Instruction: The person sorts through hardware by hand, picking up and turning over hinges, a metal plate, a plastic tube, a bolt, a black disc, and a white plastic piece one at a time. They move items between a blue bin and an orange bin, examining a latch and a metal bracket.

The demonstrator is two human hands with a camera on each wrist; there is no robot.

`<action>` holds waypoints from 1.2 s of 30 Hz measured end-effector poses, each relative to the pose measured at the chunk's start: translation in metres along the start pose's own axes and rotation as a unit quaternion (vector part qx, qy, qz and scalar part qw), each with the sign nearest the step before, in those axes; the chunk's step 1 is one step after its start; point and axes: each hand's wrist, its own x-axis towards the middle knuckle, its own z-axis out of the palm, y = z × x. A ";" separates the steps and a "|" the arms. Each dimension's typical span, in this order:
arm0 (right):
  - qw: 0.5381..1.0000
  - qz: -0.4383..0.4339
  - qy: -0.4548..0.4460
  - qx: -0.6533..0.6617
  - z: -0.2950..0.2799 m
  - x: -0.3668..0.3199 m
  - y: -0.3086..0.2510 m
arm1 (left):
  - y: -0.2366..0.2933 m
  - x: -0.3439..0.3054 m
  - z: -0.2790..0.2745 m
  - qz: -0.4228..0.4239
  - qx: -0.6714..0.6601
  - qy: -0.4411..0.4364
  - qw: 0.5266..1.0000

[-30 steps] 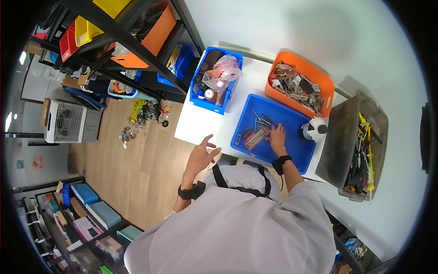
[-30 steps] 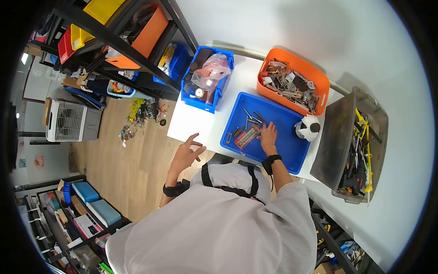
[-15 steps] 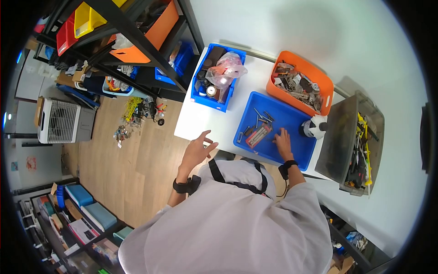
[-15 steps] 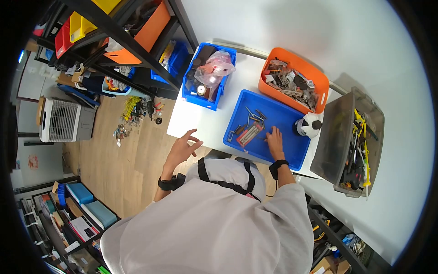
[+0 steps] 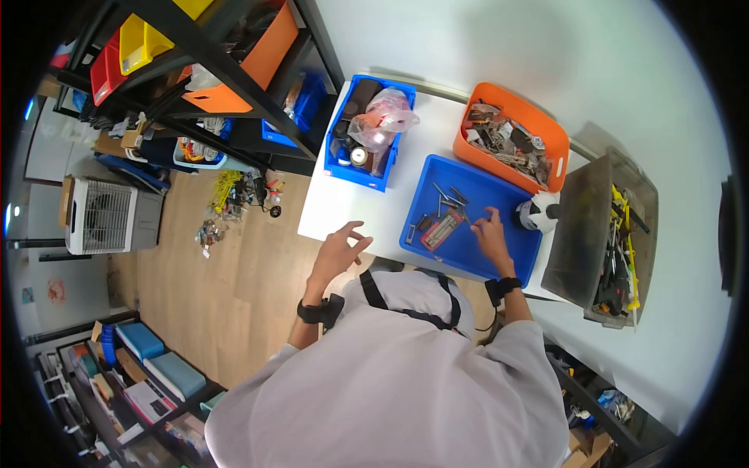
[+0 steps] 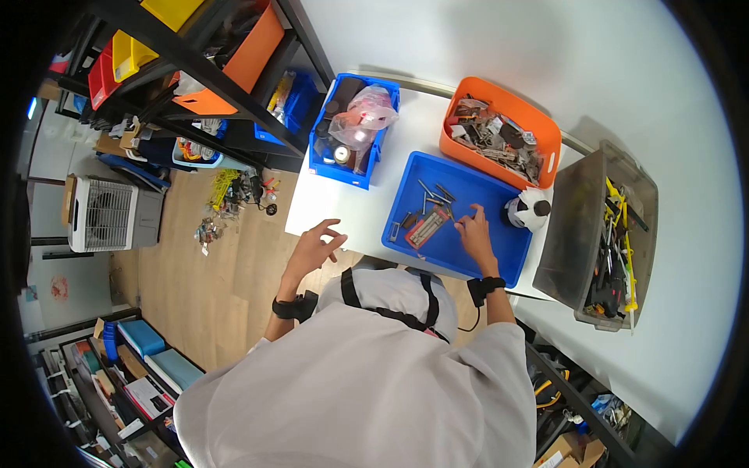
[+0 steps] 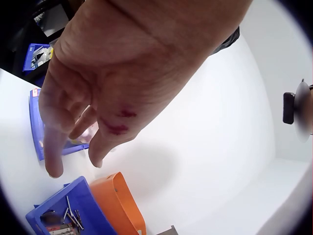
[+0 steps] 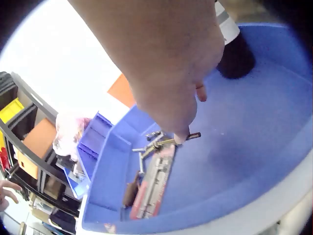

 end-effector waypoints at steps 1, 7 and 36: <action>0.998 -0.016 0.011 0.059 -0.009 0.005 -0.011 | 0.004 0.002 0.000 0.006 -0.009 -0.002 1.000; 0.946 -0.115 -0.042 0.301 -0.088 0.020 -0.104 | 0.044 0.021 0.001 0.154 -0.052 0.024 0.986; 0.877 -0.110 -0.198 0.424 -0.144 -0.001 -0.182 | 0.118 0.033 0.009 0.180 -0.303 -0.014 0.936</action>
